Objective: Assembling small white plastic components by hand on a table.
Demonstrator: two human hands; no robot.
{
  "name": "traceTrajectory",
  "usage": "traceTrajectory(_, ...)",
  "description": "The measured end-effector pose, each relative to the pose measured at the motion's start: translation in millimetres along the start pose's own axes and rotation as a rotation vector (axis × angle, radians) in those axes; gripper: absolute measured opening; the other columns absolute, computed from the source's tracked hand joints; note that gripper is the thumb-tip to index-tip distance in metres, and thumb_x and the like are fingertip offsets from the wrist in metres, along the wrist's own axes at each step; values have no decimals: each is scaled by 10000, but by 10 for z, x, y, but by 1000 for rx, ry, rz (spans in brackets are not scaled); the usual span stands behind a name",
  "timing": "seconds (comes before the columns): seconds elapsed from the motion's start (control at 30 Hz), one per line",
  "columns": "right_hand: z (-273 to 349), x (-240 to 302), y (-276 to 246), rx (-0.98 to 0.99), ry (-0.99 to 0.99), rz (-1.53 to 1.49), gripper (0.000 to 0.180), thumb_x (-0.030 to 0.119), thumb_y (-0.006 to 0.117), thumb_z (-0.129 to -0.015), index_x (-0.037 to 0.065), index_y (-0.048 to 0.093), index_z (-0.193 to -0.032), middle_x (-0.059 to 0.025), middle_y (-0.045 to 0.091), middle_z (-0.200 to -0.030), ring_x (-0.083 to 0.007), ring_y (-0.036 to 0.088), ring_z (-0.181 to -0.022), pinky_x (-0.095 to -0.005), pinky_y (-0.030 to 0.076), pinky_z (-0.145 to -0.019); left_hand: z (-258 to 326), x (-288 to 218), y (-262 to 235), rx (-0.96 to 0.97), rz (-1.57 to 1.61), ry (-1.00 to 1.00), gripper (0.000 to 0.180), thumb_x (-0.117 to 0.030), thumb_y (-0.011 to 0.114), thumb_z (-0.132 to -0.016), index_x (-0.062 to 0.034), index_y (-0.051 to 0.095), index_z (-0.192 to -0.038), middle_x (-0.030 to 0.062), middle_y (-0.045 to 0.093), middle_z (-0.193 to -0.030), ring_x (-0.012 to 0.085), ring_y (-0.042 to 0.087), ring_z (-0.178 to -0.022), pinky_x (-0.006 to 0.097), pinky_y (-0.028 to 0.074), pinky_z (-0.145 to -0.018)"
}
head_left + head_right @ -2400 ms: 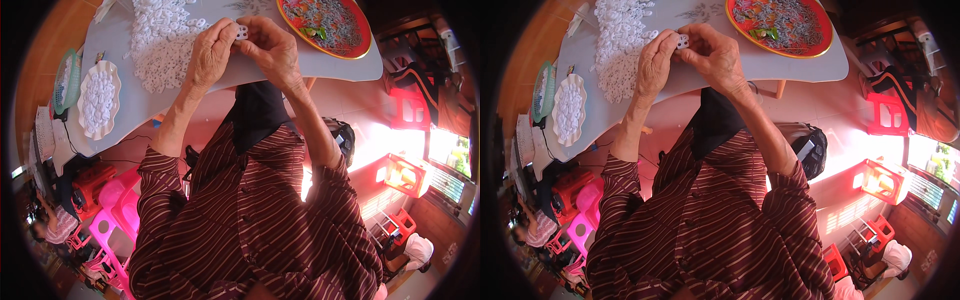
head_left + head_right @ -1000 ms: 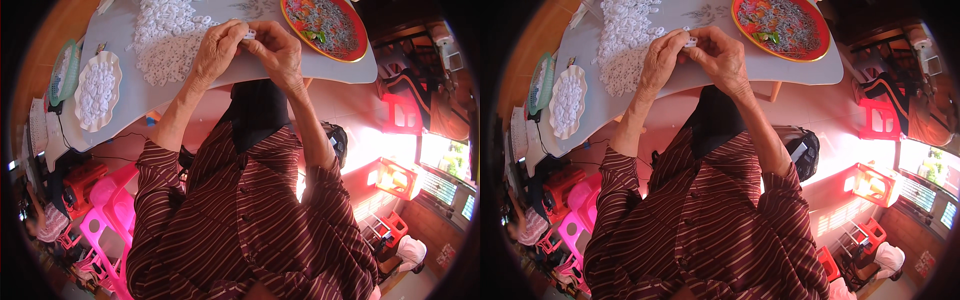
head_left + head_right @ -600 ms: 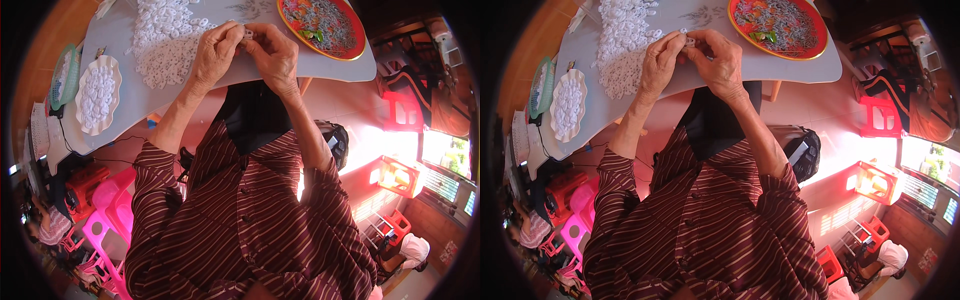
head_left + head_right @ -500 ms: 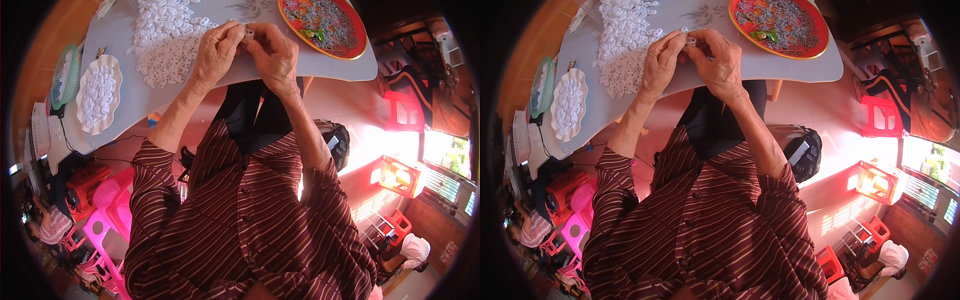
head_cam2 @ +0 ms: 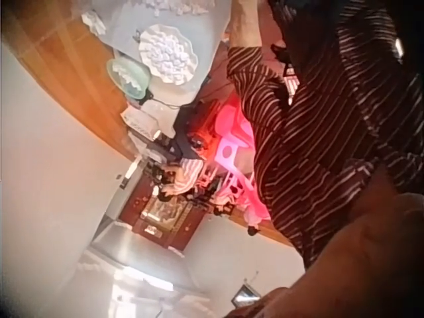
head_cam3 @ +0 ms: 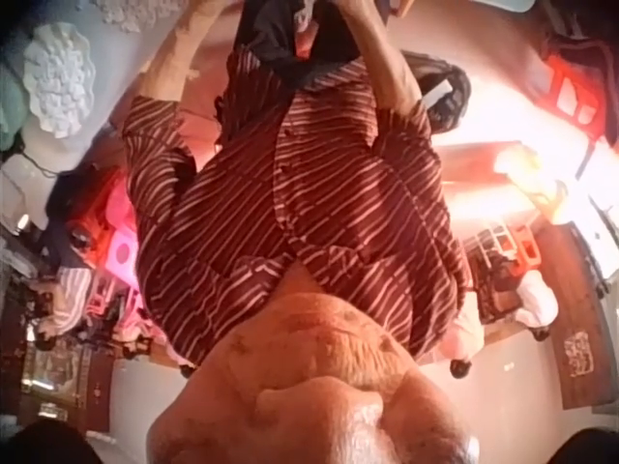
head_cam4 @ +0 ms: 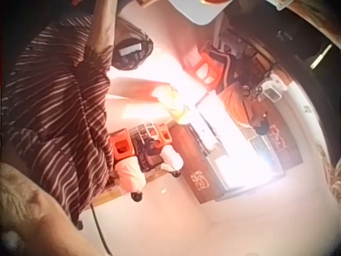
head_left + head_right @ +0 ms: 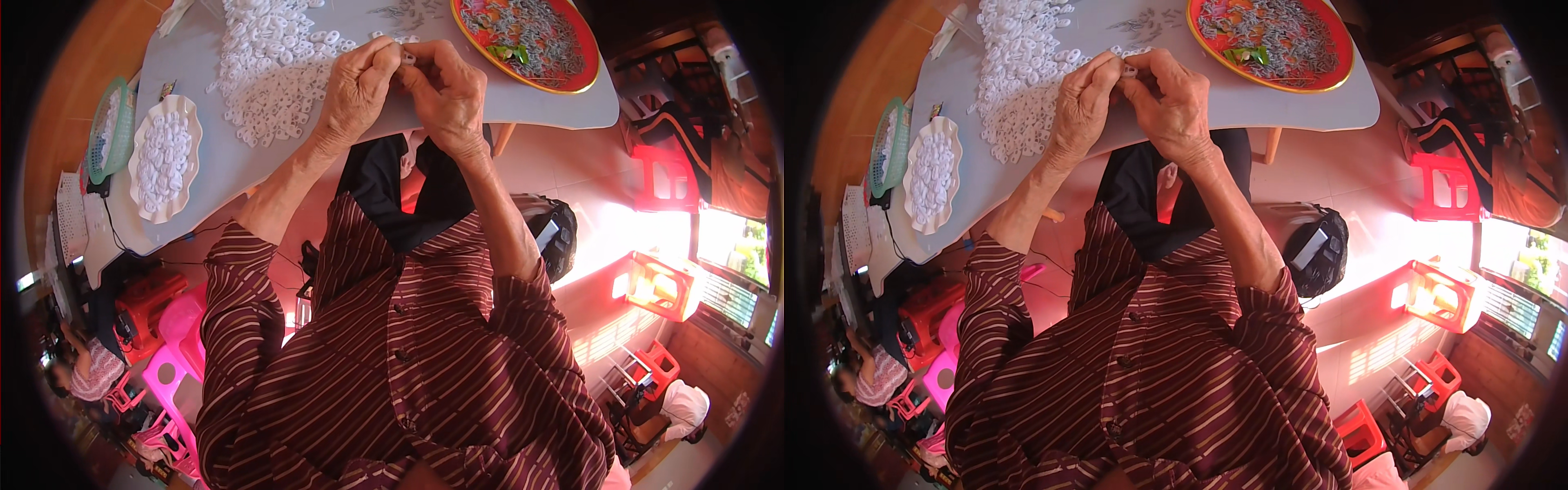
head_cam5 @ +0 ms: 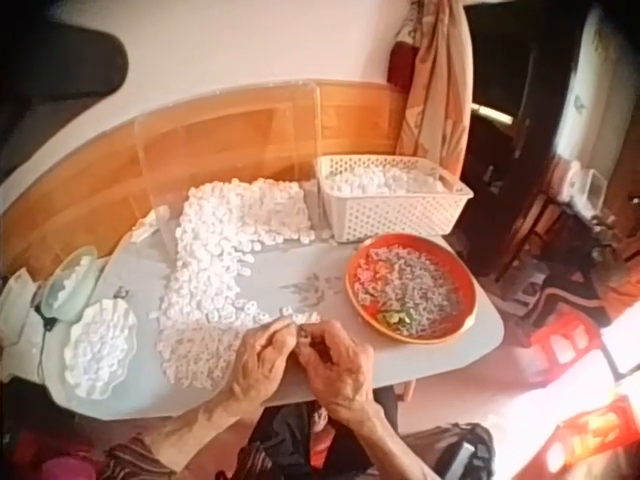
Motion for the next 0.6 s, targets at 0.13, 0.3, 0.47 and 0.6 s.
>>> traceTrajectory(0.13, -25, -20, 23, 7, 8, -37, 168, -10, 667, -748, -16, 584, -894, -109, 644, -720, -167, 648, -652, -260, 509, -592, -3, 53, -6, -43, 36, -15, 216, -183, 473, -917, 20, 523, -862, 40, 488, -663, 77, 421, -660, 244, 417, -608)
traceTrajectory(0.3, -28, -32, 48, 2, -2, -70, 190, -5, 677, -743, -11, 585, -909, -101, 643, -716, -163, 648, -652, -259, 513, -596, -47, 145, -17, -54, 138, -28, 227, -193, 473, -911, 11, 524, -829, 18, 471, -650, 64, 407, -657, 237, 400, -594)
traceTrajectory(0.47, -27, -25, 42, 9, -2, -55, 187, -15, 663, -735, -11, 576, -900, -92, 633, -701, -171, 640, -634, -262, 504, -587, -21, 66, -4, -35, 63, -67, 249, -204, 462, -916, 8, 525, -802, 11, 461, -639, 60, 410, -639, 236, 390, -582)
traceTrajectory(0.6, -9, -53, 52, 2, -10, -37, 170, -14, 661, -730, -12, 570, -874, -91, 630, -693, -167, 634, -622, -265, 496, -573, -16, 34, 9, -14, 55, -17, 242, -196, 456, -914, 9, 522, -802, 25, 464, -626, 68, 424, -606, 242, 389, -560)
Point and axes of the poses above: each hand's wrist, its own z-axis away from the middle knuckle, its own y-axis out of the palm, x = y × z, the point moved 6 cm from there along -z, towards the middle knuckle
